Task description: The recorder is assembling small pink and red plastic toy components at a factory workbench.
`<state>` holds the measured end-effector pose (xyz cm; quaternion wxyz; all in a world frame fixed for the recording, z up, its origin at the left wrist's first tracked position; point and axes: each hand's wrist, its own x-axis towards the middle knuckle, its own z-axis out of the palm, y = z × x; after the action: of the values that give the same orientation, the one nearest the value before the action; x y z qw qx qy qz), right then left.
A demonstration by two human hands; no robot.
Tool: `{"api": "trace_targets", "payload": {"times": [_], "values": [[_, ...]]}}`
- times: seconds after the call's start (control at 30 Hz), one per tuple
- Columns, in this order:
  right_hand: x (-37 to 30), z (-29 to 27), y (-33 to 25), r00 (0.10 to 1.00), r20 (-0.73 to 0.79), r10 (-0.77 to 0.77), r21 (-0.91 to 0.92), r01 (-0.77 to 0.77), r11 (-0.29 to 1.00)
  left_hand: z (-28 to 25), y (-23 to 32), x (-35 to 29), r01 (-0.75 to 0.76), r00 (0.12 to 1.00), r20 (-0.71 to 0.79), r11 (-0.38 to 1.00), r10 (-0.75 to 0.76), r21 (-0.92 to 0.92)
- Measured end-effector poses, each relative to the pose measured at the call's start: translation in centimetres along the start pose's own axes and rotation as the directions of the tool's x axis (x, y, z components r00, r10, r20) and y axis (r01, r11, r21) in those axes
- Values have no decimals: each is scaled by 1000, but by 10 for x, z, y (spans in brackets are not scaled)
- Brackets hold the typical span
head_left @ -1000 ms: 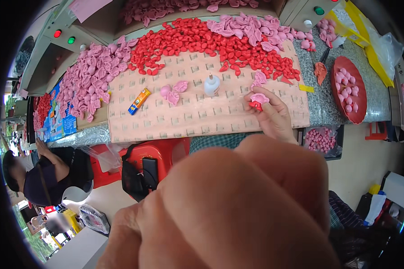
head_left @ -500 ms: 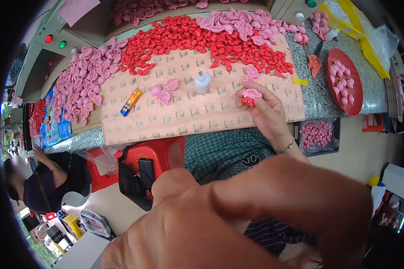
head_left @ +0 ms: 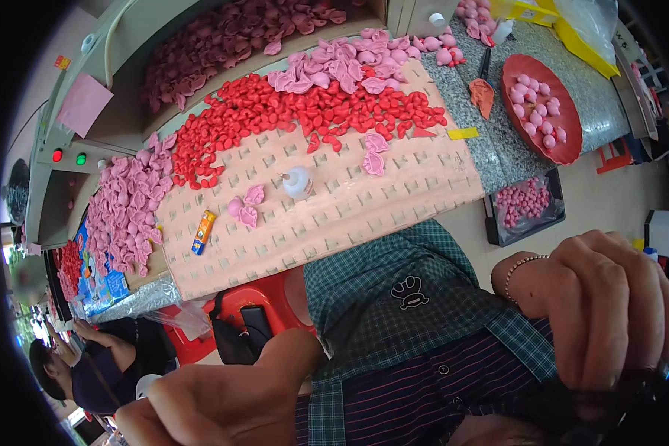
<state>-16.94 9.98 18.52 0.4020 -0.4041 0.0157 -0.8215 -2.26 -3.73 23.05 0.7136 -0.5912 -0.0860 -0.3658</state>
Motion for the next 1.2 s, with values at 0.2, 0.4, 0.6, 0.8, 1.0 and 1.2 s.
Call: {"api": "trace_targets", "payload": {"times": [0.2, 0.4, 0.6, 0.8, 1.0, 1.2], "values": [[18, -8, 12, 995, 10, 100, 22, -100, 995, 22, 65, 51, 437, 746, -34, 451, -665, 778], [39, -18, 31, 981, 65, 184, 43, -187, 981, 23, 62, 62, 323, 650, -76, 184, -757, 928], [48, -6, 32, 962, 189, 198, 93, -219, 971, 7, 41, 32, 327, 856, 129, 718, -500, 615], [17, -66, 65, 885, 72, 459, 87, -464, 881, -3, 135, -5, 346, 853, -468, -420, -232, 839], [-48, -124, 111, 622, -315, 716, 280, -661, 697, -40, 190, -73, 247, 666, -708, -827, -234, 505], [-63, -130, 130, 587, -228, 777, 451, -643, 619, -77, 191, -79, 212, 626, -726, -834, -284, 510]]}}
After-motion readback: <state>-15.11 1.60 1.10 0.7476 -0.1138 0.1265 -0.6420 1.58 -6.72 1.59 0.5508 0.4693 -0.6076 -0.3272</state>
